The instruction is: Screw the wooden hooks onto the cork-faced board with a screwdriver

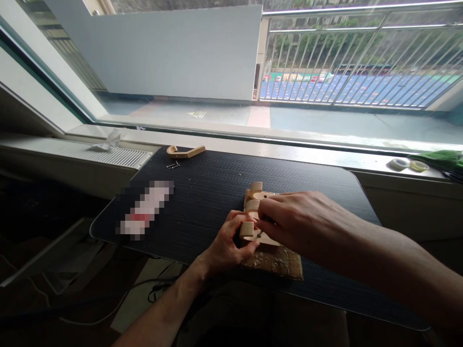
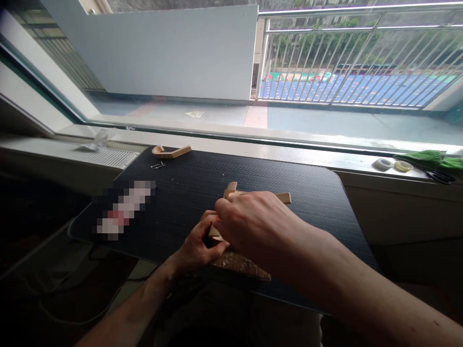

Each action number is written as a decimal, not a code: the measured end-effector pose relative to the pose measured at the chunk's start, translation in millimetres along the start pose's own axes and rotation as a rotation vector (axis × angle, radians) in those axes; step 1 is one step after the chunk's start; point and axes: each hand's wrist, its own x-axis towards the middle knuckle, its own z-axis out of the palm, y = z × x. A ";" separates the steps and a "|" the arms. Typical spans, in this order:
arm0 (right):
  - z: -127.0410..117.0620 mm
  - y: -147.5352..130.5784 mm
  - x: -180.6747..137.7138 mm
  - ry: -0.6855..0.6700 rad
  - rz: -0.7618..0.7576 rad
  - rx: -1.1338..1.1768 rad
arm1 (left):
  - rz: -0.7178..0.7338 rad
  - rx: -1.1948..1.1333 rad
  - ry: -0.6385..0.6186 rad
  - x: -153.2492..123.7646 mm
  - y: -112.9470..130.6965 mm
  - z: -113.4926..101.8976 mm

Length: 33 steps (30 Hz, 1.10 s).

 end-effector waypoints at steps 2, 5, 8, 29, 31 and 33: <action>1.4 0.7 0.8 0.010 -0.005 0.001 | -0.010 -0.002 0.000 -0.2 0.6 -0.2; 1.6 0.0 1.6 0.022 0.051 -0.020 | -0.008 -0.003 0.006 -0.9 -0.1 0.2; -2.7 -1.0 0.8 -0.015 0.101 -0.019 | 0.008 0.006 0.019 -1.4 -2.1 1.1; -4.2 -3.2 0.0 0.000 0.079 -0.009 | -0.007 -0.002 0.008 -1.0 -1.7 0.3; -6.6 -3.3 -1.6 -0.005 0.090 -0.005 | -0.006 -0.003 0.017 -1.5 -2.0 0.9; -9.9 -3.4 -4.1 -0.003 0.064 0.027 | 0.000 -0.001 0.030 -2.4 -3.1 1.8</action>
